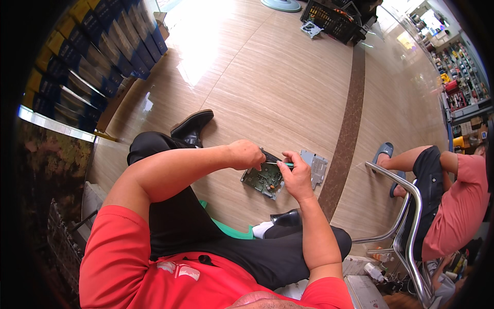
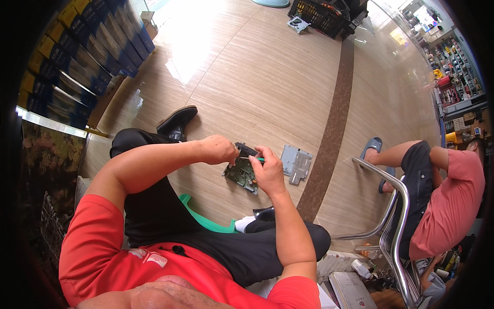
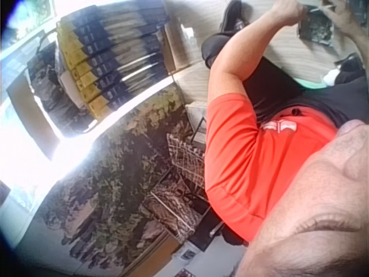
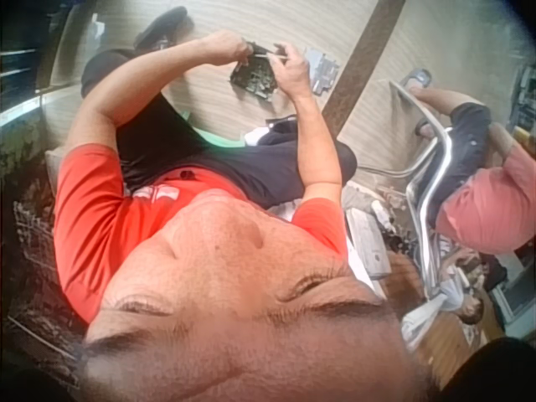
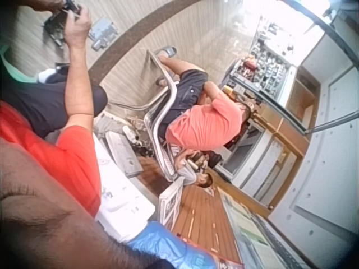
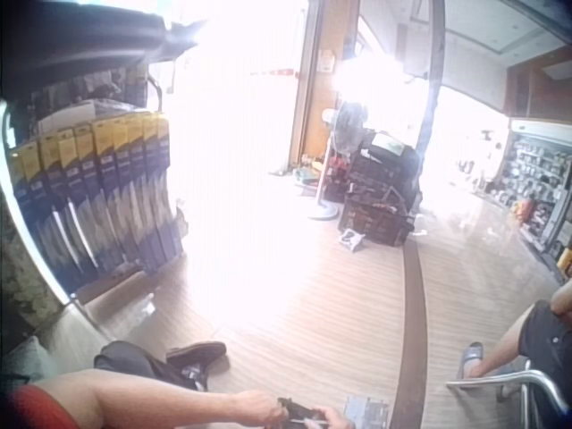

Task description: The person disassembles an electronic device, prying and loosening parts of the casing and circuit board with a screwdriver.

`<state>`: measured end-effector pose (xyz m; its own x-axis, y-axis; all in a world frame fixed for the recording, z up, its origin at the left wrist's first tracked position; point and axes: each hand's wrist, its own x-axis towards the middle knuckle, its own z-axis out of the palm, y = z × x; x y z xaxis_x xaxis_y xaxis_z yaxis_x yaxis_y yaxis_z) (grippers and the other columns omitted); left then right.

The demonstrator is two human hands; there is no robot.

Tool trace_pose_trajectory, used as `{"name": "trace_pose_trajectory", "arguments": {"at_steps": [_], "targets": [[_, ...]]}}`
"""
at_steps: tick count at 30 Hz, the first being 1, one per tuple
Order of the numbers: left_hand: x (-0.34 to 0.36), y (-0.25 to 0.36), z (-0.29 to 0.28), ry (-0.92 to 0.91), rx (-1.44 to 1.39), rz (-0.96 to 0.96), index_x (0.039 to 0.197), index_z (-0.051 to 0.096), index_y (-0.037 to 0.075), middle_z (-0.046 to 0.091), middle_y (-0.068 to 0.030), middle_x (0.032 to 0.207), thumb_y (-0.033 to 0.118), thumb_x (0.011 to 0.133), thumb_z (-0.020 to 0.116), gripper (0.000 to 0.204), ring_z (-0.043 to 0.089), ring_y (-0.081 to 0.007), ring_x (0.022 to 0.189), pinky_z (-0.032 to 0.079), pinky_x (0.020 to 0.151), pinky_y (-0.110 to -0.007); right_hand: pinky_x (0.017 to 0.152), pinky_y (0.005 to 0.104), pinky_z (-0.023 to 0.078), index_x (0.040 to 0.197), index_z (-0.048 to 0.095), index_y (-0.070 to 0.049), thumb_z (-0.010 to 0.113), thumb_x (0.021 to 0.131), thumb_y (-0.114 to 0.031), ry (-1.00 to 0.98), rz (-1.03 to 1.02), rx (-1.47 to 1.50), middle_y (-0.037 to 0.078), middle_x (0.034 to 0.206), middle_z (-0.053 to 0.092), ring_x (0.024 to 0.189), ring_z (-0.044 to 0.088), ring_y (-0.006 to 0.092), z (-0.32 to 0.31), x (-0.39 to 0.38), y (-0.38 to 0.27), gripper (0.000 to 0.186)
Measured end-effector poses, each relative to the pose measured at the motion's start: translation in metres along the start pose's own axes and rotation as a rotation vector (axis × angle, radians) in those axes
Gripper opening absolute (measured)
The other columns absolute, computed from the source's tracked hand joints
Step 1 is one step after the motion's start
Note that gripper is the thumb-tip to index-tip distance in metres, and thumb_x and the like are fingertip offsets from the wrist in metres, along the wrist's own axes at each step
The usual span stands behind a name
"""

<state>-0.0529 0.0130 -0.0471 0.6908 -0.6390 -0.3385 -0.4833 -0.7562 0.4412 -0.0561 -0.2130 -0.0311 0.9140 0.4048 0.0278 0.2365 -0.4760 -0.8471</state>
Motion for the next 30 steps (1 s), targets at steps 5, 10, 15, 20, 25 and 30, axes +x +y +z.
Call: {"name": "trace_pose_trajectory", "arguments": {"at_steps": [5,10,15,20,25,30], "targets": [[-0.001,0.002,-0.003,-0.012,0.007,-0.010,0.091,0.070,0.009,0.071,-0.0147,0.087,0.038,0.090,0.066,0.030,0.070,-0.0353,0.088,0.054,0.075,-0.047,0.076,0.0373,0.054,0.111,0.063,0.000,0.070,0.083,-0.007,0.008,-0.086,-0.007,0.017,0.094,0.066,0.085,0.067,0.0299,0.000,0.000,-0.004,0.030],[-0.002,0.000,-0.002,0.000,0.005,-0.016,0.090,0.070,0.008,0.072,-0.0149,0.087,0.035,0.091,0.065,0.027,0.070,-0.0353,0.088,0.054,0.075,-0.047,0.076,0.0375,0.053,0.111,0.062,0.000,0.069,0.082,-0.005,-0.001,-0.089,0.016,0.017,0.094,0.065,0.085,0.067,0.0298,0.001,0.001,-0.004,0.030],[-0.002,0.002,-0.007,-0.013,0.004,-0.049,0.092,0.071,0.008,0.072,-0.0164,0.090,0.031,0.092,0.064,0.024,0.070,-0.0363,0.088,0.055,0.075,-0.047,0.076,0.0377,0.053,0.111,0.062,0.000,0.068,0.083,-0.005,0.007,-0.077,0.015,0.017,0.094,0.065,0.085,0.067,0.0304,0.002,0.001,-0.002,0.029],[-0.005,0.007,-0.015,-0.003,0.010,-0.073,0.095,0.069,0.008,0.071,-0.0184,0.088,0.018,0.090,0.062,0.013,0.069,-0.0383,0.086,0.054,0.073,-0.047,0.075,0.0381,0.053,0.110,0.062,0.000,0.069,0.084,-0.005,0.023,-0.090,-0.001,0.017,0.094,0.066,0.084,0.067,0.0313,0.003,0.000,-0.002,0.028],[-0.005,0.008,-0.020,-0.001,-0.006,-0.111,0.099,0.067,0.006,0.070,-0.0197,0.089,0.008,0.087,0.059,0.014,0.069,-0.0391,0.086,0.055,0.072,-0.048,0.074,0.0387,0.053,0.108,0.063,-0.001,0.070,0.083,-0.006,0.050,-0.110,-0.007,0.018,0.092,0.066,0.082,0.066,0.0328,0.004,0.000,0.000,0.026],[-0.004,0.005,-0.016,0.044,0.018,-0.086,0.100,0.066,0.006,0.070,-0.0198,0.088,0.003,0.084,0.057,0.019,0.069,-0.0394,0.087,0.055,0.073,-0.048,0.075,0.0393,0.053,0.102,0.065,-0.002,0.071,0.085,-0.009,0.030,-0.100,-0.024,0.018,0.091,0.069,0.084,0.068,0.0344,0.004,0.000,0.001,0.019]]}}
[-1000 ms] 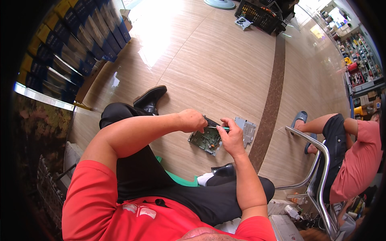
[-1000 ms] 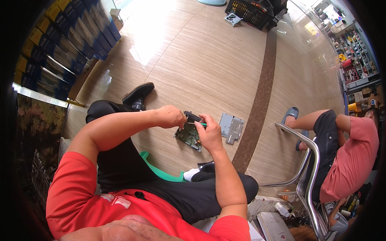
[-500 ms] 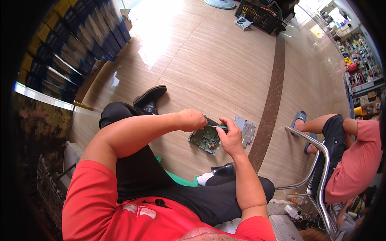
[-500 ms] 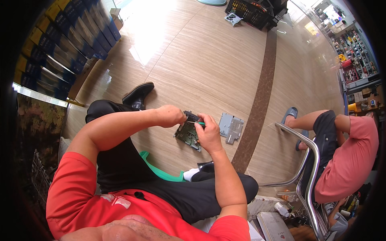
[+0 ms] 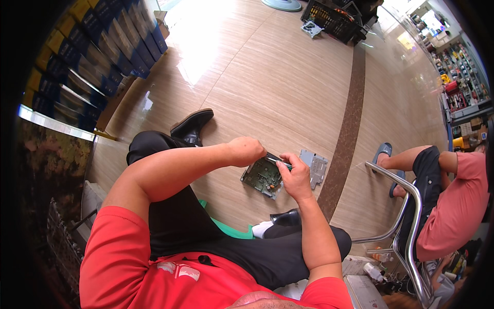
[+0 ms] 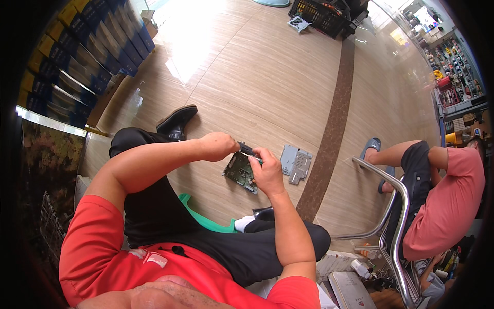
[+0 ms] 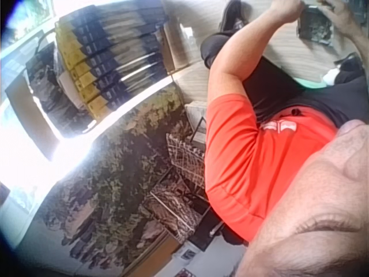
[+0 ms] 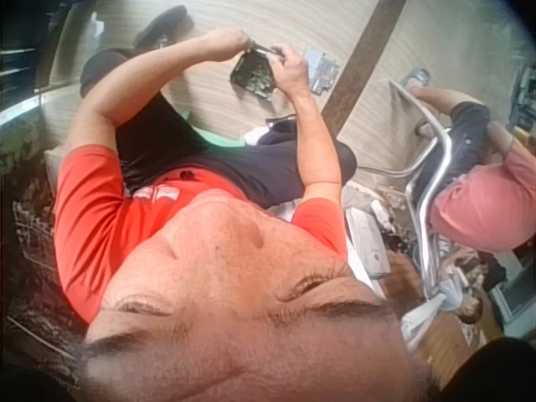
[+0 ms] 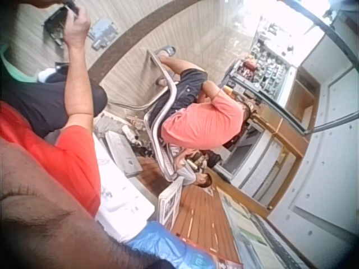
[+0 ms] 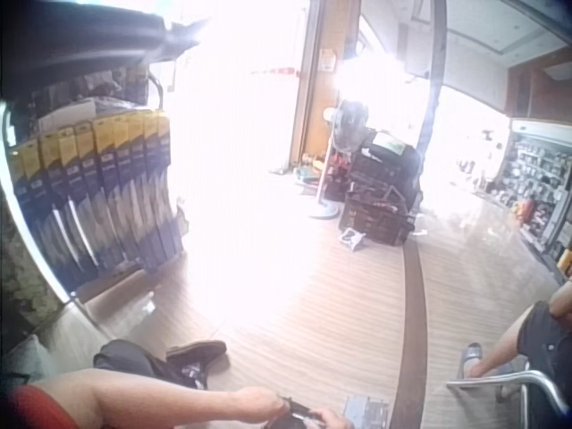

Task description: The person disassembles an electronic device, prying and loosening parts of the casing and circuit board with a screwdriver.

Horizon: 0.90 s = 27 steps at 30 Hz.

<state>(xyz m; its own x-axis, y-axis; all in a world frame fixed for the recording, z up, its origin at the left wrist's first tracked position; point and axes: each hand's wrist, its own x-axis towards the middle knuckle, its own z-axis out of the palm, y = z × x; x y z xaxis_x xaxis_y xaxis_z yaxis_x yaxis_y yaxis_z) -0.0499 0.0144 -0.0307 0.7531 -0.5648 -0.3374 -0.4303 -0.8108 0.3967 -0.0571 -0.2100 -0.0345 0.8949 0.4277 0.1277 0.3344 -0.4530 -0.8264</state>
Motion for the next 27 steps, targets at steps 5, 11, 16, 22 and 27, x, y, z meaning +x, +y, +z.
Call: {"name": "trace_pose_trajectory", "arguments": {"at_steps": [5,11,16,22,27], "targets": [[0.0033,-0.0048,0.0051,0.047,-0.034,-0.015,0.101,0.067,0.006,0.070,-0.0197,0.089,0.001,0.082,0.056,0.022,0.068,-0.0390,0.089,0.055,0.076,-0.048,0.075,0.0396,0.053,0.100,0.066,-0.002,0.069,0.087,-0.011,-0.039,0.037,0.011,0.018,0.093,0.070,0.086,0.069,0.0345,-0.0001,0.0006,0.0011,0.017],[0.0051,-0.0102,0.0053,0.118,-0.066,-0.020,0.100,0.068,0.005,0.070,-0.0198,0.090,-0.001,0.079,0.056,0.025,0.068,-0.0390,0.089,0.054,0.077,-0.048,0.075,0.0397,0.053,0.100,0.066,-0.001,0.069,0.088,-0.012,-0.025,0.036,-0.008,0.019,0.092,0.070,0.085,0.069,0.0352,0.0010,0.0005,-0.0002,0.016],[0.0062,-0.0091,0.0061,0.139,-0.058,-0.008,0.101,0.068,0.005,0.070,-0.0202,0.089,-0.004,0.077,0.056,0.028,0.067,-0.0392,0.089,0.054,0.077,-0.048,0.075,0.0397,0.053,0.099,0.066,0.000,0.068,0.088,-0.012,0.006,0.050,-0.003,0.019,0.092,0.070,0.084,0.068,0.0355,0.0006,-0.0006,0.0020,0.016],[0.0054,-0.0071,0.0020,0.187,-0.086,-0.010,0.101,0.068,0.004,0.069,-0.0208,0.088,-0.004,0.077,0.055,0.028,0.067,-0.0396,0.088,0.053,0.077,-0.048,0.075,0.0400,0.054,0.099,0.066,0.000,0.067,0.089,-0.012,0.035,0.062,-0.019,0.020,0.091,0.070,0.084,0.069,0.0358,0.0008,-0.0001,0.0031,0.016],[0.0052,-0.0074,0.0023,0.293,-0.166,-0.052,0.099,0.066,0.003,0.070,-0.0211,0.087,-0.004,0.079,0.054,0.024,0.067,-0.0398,0.086,0.053,0.075,-0.048,0.074,0.0402,0.054,0.100,0.067,0.001,0.067,0.089,-0.011,0.076,0.052,-0.029,0.020,0.090,0.070,0.084,0.069,0.0357,0.0013,0.0008,0.0031,0.016]]}}
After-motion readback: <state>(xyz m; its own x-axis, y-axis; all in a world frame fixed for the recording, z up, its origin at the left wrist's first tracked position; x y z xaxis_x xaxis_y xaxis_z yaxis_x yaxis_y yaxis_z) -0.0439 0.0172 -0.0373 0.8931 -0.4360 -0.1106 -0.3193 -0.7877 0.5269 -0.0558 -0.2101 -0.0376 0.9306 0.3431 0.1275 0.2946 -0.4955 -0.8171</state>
